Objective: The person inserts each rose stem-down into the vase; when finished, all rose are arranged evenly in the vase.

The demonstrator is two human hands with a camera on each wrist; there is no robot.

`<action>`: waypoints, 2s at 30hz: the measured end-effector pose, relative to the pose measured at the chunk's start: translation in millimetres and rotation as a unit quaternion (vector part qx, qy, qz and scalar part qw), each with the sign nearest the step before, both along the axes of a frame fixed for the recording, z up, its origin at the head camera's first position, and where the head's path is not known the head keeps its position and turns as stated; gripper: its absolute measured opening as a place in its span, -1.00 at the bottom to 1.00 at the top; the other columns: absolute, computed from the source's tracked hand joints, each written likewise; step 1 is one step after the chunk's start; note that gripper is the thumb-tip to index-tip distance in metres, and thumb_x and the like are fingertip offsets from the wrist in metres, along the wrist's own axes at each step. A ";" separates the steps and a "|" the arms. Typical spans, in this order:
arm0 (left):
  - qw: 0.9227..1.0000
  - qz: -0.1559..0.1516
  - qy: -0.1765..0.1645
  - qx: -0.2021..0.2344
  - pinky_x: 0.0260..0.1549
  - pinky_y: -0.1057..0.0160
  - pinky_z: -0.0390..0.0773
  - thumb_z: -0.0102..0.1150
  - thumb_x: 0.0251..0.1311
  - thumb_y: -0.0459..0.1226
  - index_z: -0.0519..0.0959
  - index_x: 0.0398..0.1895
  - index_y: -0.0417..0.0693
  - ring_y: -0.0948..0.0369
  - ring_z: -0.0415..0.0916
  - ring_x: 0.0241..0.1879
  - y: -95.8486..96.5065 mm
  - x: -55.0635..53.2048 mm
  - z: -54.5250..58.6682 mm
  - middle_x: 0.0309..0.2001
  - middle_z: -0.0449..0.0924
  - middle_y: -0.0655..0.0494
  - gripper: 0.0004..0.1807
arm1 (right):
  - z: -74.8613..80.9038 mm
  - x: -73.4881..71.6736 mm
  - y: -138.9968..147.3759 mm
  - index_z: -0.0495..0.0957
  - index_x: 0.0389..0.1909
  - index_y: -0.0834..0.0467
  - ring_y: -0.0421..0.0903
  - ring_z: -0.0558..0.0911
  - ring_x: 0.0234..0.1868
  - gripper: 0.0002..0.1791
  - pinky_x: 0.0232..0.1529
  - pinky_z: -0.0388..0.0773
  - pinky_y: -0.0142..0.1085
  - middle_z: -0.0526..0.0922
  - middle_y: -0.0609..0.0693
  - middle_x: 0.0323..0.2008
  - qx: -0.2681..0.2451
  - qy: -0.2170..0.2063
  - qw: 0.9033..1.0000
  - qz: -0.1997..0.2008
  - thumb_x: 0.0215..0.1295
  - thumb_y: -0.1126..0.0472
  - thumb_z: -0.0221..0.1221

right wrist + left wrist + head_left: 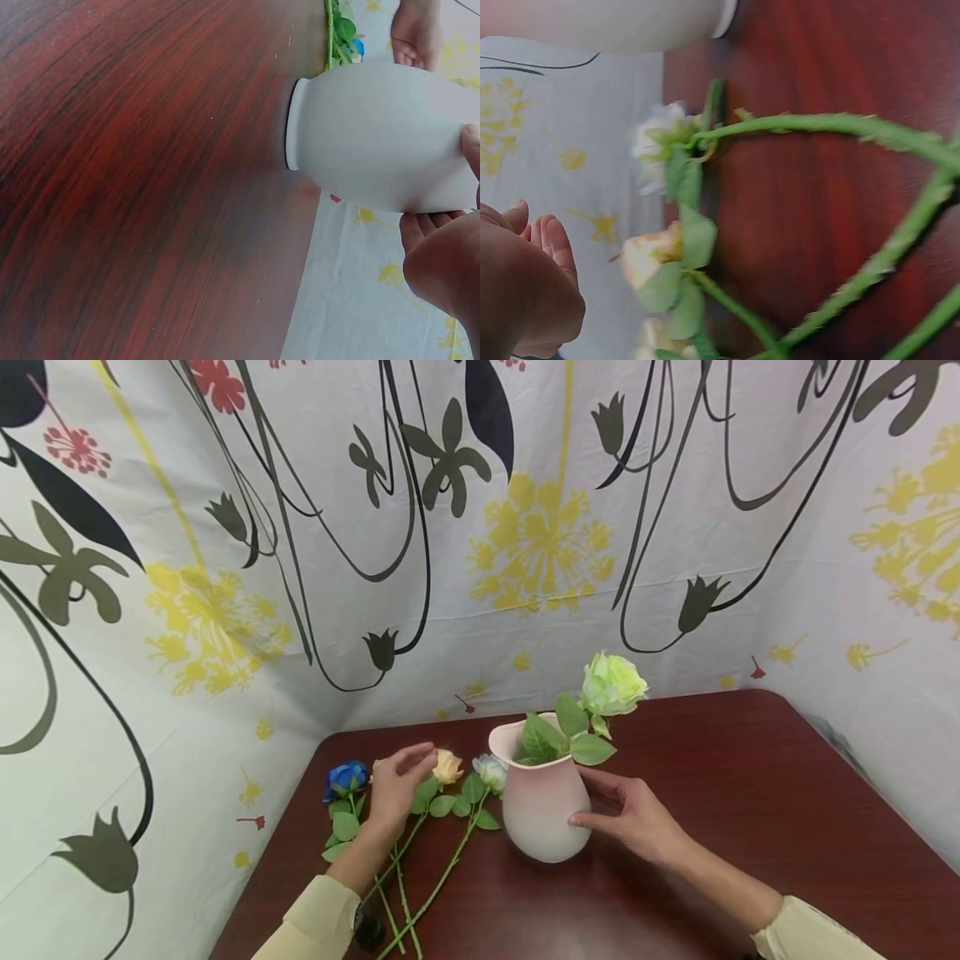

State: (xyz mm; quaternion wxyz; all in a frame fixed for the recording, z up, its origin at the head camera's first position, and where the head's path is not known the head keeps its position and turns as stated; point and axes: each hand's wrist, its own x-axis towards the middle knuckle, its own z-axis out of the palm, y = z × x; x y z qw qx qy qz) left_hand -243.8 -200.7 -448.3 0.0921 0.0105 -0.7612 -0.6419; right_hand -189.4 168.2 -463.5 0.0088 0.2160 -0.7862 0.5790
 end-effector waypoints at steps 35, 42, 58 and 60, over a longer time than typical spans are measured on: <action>0.979 -0.139 -0.148 0.010 0.06 0.11 0.72 0.35 0.44 -0.34 0.59 0.25 -0.48 -0.01 0.73 0.06 3.4 48.6 -61.0 0.08 0.72 -0.30 -0.56 | 2.3 2.8 -0.6 0.47 0.46 0.30 0.13 0.64 0.29 -0.16 0.14 0.68 -0.03 0.58 0.20 0.36 -0.004 0.011 1.000 0.001 0.22 0.12 0.57; 0.981 -0.143 -0.131 -0.013 0.05 0.09 0.72 0.39 0.40 -0.34 0.64 0.19 -0.46 -0.01 0.75 0.02 4.8 49.2 -64.6 0.02 0.74 -0.28 -0.59 | 2.2 2.8 -0.7 0.46 0.47 0.31 0.14 0.64 0.29 -0.16 0.15 0.68 -0.01 0.57 0.22 0.37 -0.009 0.007 1.000 0.004 0.23 0.13 0.56; 0.976 -0.128 -0.104 -0.143 -0.15 0.10 0.72 0.51 0.28 -0.30 0.79 -0.07 -0.22 0.10 0.73 -0.13 10.3 47.1 -59.9 -0.19 0.80 -0.01 -0.77 | 0.9 2.1 -0.8 0.47 0.46 0.30 0.14 0.64 0.29 -0.18 0.15 0.68 -0.06 0.57 0.20 0.37 -0.013 0.007 1.000 0.005 0.23 0.14 0.56; 0.977 -0.128 -0.099 -0.137 -0.17 0.13 0.72 0.50 0.29 -0.30 0.79 -0.06 -0.23 0.12 0.73 -0.15 10.1 46.4 -56.8 -0.20 0.80 -0.01 -0.77 | 0.9 2.3 -0.5 0.47 0.47 0.29 0.13 0.65 0.29 -0.17 0.15 0.68 -0.06 0.57 0.20 0.37 -0.013 0.006 1.000 0.005 0.23 0.13 0.56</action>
